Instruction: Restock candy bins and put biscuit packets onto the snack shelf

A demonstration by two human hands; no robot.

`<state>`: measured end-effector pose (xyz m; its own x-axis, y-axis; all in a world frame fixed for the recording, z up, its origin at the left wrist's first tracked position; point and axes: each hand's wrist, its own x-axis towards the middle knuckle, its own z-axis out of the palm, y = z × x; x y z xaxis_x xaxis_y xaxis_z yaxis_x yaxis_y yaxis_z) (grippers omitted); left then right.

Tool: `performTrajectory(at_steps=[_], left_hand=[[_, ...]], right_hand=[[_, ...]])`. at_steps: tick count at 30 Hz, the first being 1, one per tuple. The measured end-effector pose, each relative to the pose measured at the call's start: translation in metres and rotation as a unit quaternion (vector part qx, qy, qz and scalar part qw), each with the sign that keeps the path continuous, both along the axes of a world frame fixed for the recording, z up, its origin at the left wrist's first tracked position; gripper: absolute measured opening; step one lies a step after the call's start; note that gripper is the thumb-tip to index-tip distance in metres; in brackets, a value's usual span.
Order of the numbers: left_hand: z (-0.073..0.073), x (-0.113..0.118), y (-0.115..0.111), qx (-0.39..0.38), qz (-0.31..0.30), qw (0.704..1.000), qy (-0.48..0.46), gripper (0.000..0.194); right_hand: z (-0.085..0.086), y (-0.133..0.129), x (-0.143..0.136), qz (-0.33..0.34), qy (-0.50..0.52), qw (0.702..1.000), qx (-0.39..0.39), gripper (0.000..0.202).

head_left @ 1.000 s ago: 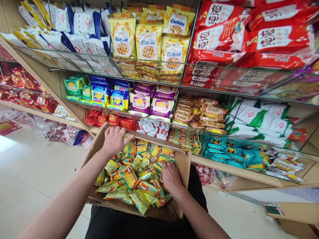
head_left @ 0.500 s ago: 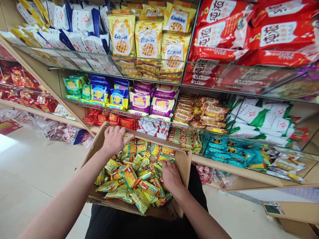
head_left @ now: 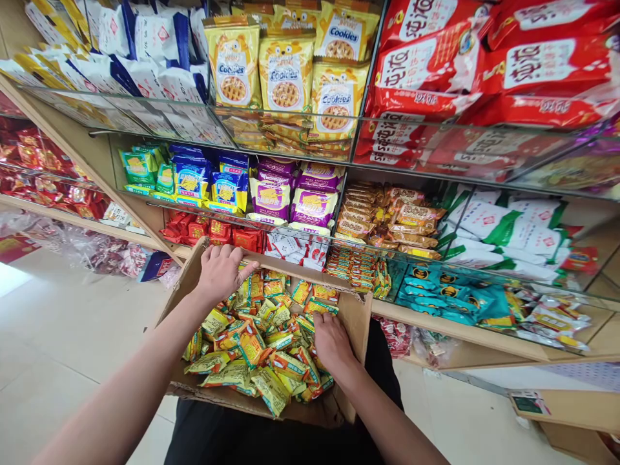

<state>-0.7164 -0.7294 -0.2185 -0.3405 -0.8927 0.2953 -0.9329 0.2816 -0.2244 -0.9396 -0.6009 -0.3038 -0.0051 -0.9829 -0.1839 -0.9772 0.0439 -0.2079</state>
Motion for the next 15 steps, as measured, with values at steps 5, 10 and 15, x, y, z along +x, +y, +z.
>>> performTrajectory(at_steps=[5,10,15], left_hand=[[0.0004,-0.0005,0.0005,0.007,0.004,1.0,0.005,0.05],[0.0013,-0.0005,0.0005,0.009,0.002,1.0,0.005,0.05],[0.0007,0.0003,-0.0016,0.014,0.007,1.0,0.012,0.048]], right_hand=[[0.0011,0.0006,0.0,0.002,-0.002,1.0,0.001,0.043],[0.0029,0.001,0.0002,-0.001,-0.004,1.0,-0.003,0.044],[0.0027,-0.0002,0.0002,0.004,-0.016,1.0,-0.005,0.045]])
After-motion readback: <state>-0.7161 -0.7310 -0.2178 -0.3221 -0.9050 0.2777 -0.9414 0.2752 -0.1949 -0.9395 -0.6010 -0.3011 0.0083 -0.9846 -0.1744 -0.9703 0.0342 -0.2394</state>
